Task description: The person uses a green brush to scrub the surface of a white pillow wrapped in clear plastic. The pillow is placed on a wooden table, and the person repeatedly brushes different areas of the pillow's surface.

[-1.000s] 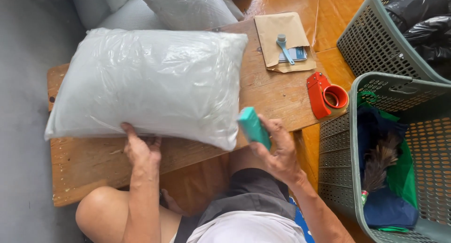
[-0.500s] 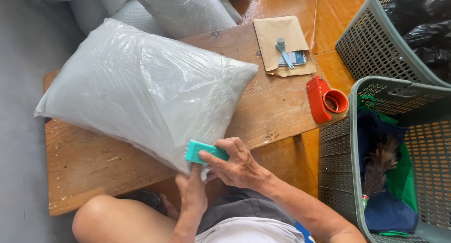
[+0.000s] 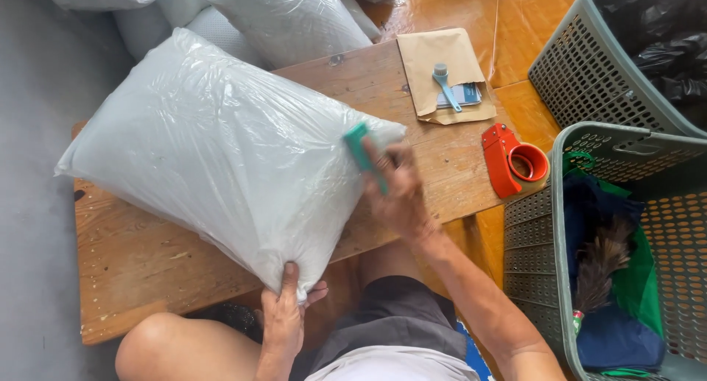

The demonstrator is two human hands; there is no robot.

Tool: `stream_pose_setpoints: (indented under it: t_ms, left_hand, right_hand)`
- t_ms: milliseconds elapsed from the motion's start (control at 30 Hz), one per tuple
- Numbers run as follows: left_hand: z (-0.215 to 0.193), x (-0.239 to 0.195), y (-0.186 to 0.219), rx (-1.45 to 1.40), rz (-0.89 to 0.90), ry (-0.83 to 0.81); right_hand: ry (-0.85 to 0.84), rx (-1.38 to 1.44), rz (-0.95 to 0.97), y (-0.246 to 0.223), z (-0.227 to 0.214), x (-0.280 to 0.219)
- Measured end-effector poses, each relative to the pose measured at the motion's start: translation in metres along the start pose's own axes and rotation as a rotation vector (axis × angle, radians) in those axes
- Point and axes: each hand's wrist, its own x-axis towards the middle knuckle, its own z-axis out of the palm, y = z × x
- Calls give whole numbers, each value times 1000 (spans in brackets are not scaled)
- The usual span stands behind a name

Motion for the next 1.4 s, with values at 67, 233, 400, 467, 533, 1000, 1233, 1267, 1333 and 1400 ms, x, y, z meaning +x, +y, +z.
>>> stream_pose_setpoints:
  t_ms: [67,233,400,467,533,1000,1233,1267,1333,1400]
  left_hand:
    - [-3,3,-7,-5,15,-32]
    - [-5,4,-5,15,32,-62]
    - [-4,1,-3,-14,40,-109]
    - [4,-6,11,15,14,-104]
    - [5,-10,12,30,-16,-79]
    - [15,-24,35,-101,-59,-118]
    - [-10,3,17,-336,-10,-383]
    - [-9,2,20,-325,-81,-330]
    - [-5,-11,33,-309,-160,-269]
    - [10,-31,52,-336,-232,-280]
  right_hand:
    - [-80,-30,-209,-51,-5,-7]
    - [-62,-27,-270,-47,20,-6]
    - [19,-99,556,87,46,-5]
    - [37,-57,448,54,37,-17]
    - [33,-4,333,4,27,-33]
    - [189,96,705,48,21,-24]
    - [-252,402,-159,-103,-2,-68]
    - [-318,386,-262,-107,-8,-65]
    - [-386,376,-355,-105,-9,-60]
    - [-114,379,-44,-87,-2,-48]
